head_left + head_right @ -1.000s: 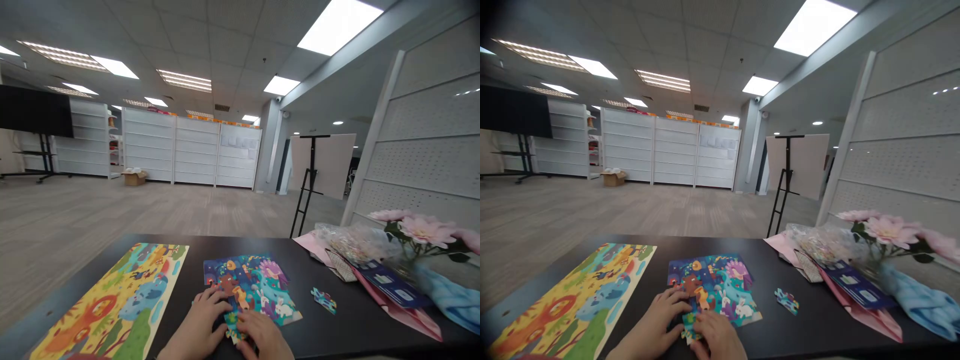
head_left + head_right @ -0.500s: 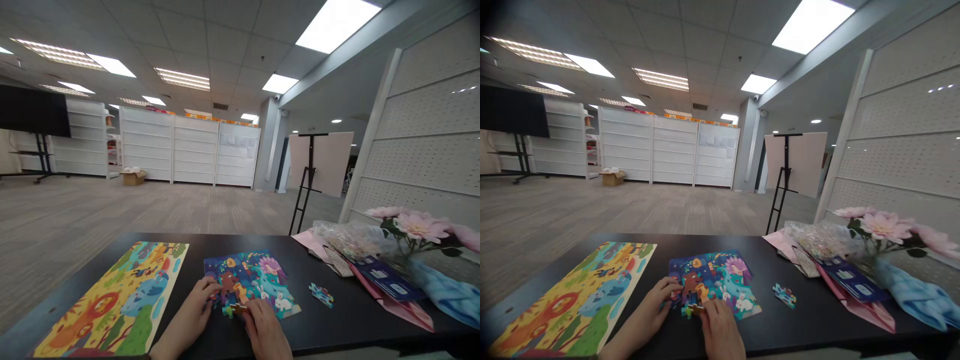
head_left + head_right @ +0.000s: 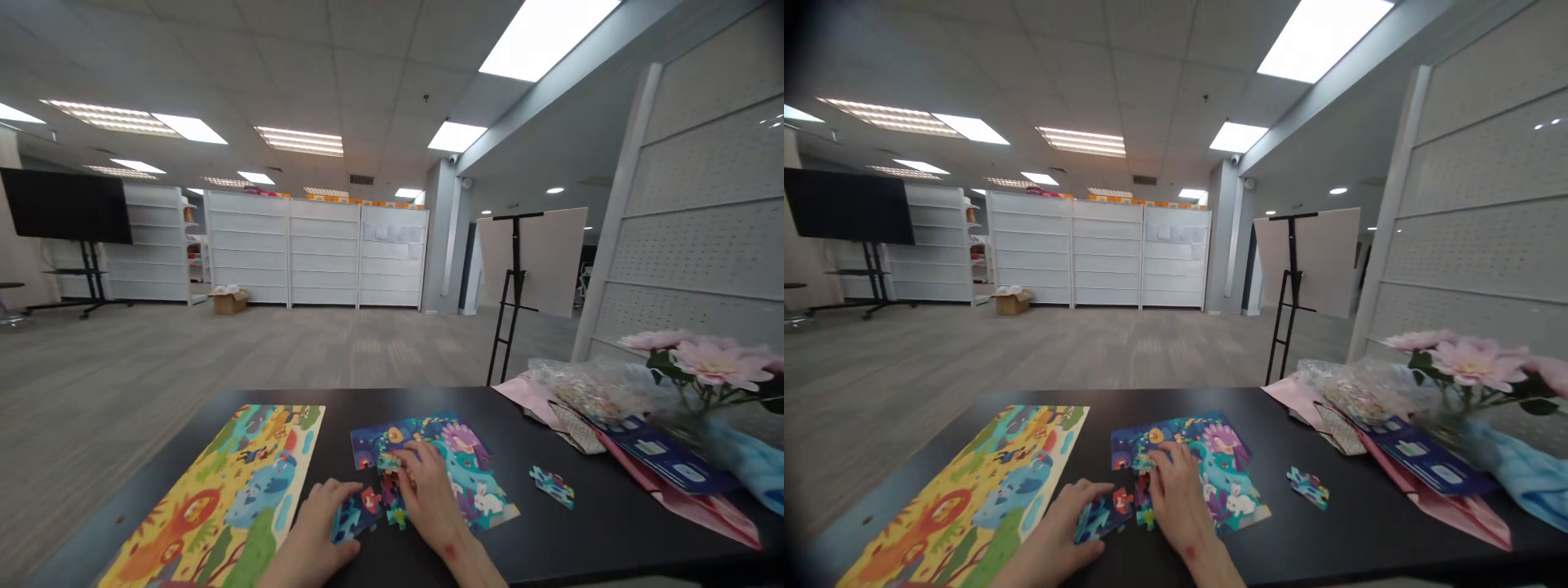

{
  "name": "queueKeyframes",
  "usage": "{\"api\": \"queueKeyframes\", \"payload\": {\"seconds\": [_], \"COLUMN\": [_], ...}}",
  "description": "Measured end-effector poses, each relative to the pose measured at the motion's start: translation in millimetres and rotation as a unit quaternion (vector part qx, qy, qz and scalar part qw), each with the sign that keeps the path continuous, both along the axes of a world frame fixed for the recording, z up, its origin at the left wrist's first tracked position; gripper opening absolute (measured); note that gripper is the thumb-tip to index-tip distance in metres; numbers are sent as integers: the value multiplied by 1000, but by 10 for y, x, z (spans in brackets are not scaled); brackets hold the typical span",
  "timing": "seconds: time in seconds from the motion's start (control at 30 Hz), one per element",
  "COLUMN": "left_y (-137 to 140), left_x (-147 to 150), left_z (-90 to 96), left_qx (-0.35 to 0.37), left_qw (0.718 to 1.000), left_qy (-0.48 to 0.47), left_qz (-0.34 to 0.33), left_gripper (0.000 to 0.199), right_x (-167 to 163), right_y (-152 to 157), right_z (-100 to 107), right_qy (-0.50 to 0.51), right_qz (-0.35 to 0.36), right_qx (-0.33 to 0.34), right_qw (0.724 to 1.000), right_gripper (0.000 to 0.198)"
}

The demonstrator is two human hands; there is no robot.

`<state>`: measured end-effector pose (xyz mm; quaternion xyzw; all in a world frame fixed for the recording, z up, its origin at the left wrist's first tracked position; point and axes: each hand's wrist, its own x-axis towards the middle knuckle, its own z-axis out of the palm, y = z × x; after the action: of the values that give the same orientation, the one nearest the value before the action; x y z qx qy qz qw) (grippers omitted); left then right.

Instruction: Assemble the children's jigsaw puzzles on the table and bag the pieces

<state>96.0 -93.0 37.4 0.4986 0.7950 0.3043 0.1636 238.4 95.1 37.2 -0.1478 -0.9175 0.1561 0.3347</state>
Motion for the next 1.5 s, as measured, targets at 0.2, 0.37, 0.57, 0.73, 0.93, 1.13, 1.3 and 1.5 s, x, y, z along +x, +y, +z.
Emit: {"api": "queueKeyframes", "payload": {"seconds": [0.2,0.37,0.57,0.73,0.93,1.13,1.3,1.5], "left_y": [14,103,337,541,603,585,575,626], "left_x": [2,18,152,255,164,20,98,494], "left_z": [-57,-36,85,116,124,-55,-62,-76], "left_qx": [178,247,274,271,243,139,33,56], "left_qw": [977,953,947,958,962,990,984,993], "left_qy": [-59,-144,-131,-69,-120,11,127,96], "left_qz": [-100,-105,-102,-70,-38,27,120,-42], "left_gripper": [71,57,52,54,57,56,45,64], "right_x": [81,95,114,95,110,141,438,772], "right_y": [-365,-344,-212,-230,-52,170,654,837], "right_z": [-16,-63,-129,-171,-250,-212,-152,-410], "right_qy": [-95,-45,58,130,214,120,-52,-174], "right_qz": [154,136,121,76,91,47,-46,-145], "right_qx": [-32,-150,-343,-306,-439,-344,-77,21], "right_qw": [983,978,930,940,868,930,995,974], "right_gripper": [55,27,24,26,35,48,42,55]}}
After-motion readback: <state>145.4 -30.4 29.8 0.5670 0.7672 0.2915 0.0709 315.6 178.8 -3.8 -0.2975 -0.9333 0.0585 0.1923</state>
